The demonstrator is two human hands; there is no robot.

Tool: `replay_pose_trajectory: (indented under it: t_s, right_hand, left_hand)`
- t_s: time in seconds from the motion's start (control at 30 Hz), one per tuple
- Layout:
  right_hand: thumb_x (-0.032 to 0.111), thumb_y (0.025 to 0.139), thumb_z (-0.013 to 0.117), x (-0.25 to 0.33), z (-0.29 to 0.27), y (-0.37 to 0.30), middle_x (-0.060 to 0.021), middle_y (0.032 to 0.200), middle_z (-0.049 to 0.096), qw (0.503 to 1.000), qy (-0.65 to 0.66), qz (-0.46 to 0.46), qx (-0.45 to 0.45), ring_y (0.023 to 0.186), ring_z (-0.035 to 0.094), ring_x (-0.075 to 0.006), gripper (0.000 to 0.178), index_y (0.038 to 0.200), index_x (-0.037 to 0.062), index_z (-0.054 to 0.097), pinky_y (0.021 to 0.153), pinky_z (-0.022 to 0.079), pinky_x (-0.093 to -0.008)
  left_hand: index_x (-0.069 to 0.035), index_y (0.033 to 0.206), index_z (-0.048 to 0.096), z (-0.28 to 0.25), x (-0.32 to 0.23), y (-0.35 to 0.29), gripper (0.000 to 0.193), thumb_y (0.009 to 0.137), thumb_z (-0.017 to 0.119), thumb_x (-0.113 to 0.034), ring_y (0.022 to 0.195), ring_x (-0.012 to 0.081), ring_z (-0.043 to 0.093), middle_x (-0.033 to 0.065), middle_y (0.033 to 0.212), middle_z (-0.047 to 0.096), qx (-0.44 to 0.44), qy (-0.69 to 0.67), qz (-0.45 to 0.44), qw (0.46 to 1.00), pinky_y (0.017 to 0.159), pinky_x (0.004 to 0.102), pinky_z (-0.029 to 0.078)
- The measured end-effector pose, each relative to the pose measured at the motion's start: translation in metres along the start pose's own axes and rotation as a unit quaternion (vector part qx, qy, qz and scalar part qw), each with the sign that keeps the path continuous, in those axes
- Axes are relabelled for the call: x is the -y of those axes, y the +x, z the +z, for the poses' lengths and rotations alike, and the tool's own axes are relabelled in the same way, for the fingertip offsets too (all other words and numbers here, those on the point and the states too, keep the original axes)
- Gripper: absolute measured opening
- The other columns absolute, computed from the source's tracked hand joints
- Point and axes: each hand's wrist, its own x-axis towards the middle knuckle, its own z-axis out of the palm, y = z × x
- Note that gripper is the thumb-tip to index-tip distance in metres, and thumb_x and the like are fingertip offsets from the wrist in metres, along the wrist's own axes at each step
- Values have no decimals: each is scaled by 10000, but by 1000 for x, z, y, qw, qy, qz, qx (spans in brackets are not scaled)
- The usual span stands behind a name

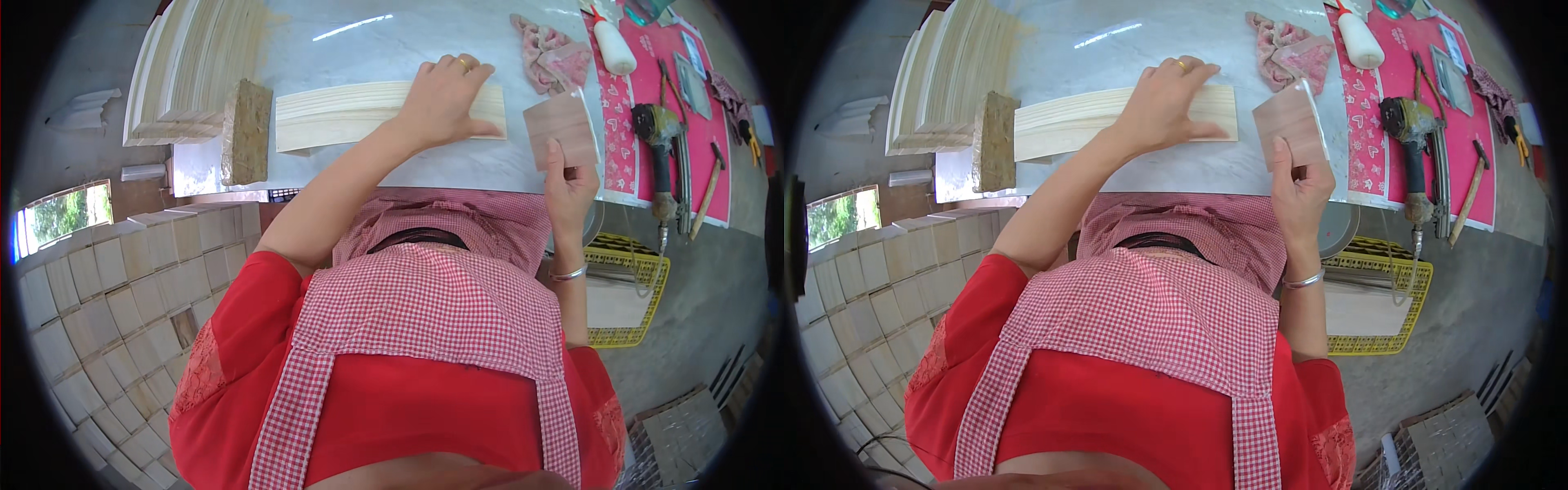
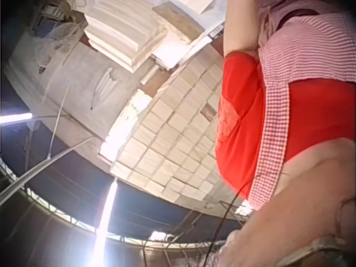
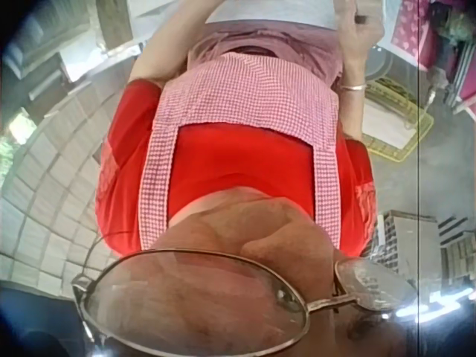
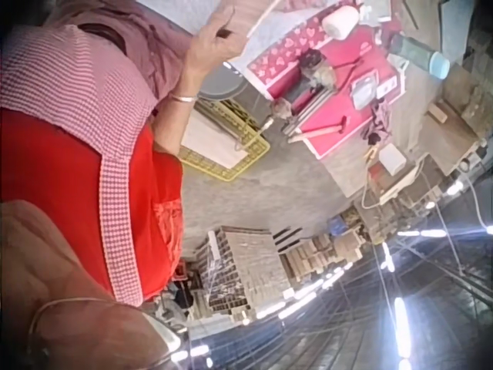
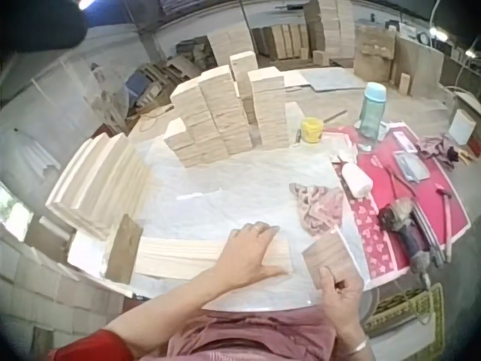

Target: Assembling small wooden boxes using wood glue and a pneumatic nail gun.

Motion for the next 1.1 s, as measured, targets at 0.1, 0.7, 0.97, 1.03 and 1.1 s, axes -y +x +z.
replay_pose_trajectory:
  t_s: [0.1, 0.7, 0.97, 1.03, 1.1]
  right_hand:
    - [125, 911, 673, -2, 1, 0, 5, 755, 628, 998, -36, -45, -32, 650, 488, -29, 158, 864, -26, 672, 553, 397, -219]
    - [122, 898, 664, 18, 17, -17, -100, 1098, 636, 997, 63, 36, -6, 885, 611, -149, 419, 1244, -58, 512, 757, 486, -273]
    - [94, 921, 569, 11, -8, -14, -170, 1077, 604, 994, -67, 81, 9, 912, 602, -198, 246, 1116, -56, 558, 760, 481, -325]
    - [89, 922, 555, 13, -1, -12, -181, 1063, 596, 995, -76, 68, 5, 909, 604, -217, 221, 1090, -55, 563, 758, 480, -335]
    - [75, 905, 555, 13, 5, -10, -195, 1023, 582, 991, -132, -5, 8, 891, 606, -284, 207, 1067, -54, 555, 754, 483, -363]
  left_hand:
    - [-30, 1248, 563, 15, -3, 1, 715, 709, 790, -441, 1025, 309, 584, 166, 1142, 596, 24, 102, 39, 994, 840, 378, 462]
    - [-14, 1105, 617, 22, -65, -37, 484, 737, 782, -282, 966, 268, 610, 136, 1104, 620, 4, -123, 81, 989, 843, 372, 486]
    - [-28, 1164, 588, 16, -22, -4, 733, 630, 810, -478, 1088, 280, 542, 137, 1155, 585, -7, 24, 71, 997, 918, 441, 426]
    - [-31, 1184, 578, 20, -15, 4, 852, 566, 816, -567, 1135, 287, 515, 145, 1170, 574, 18, 97, 18, 995, 942, 458, 403]
    - [-30, 1185, 578, 20, -13, 9, 872, 550, 821, -576, 1120, 291, 524, 147, 1162, 574, 52, 99, 5, 994, 927, 452, 412]
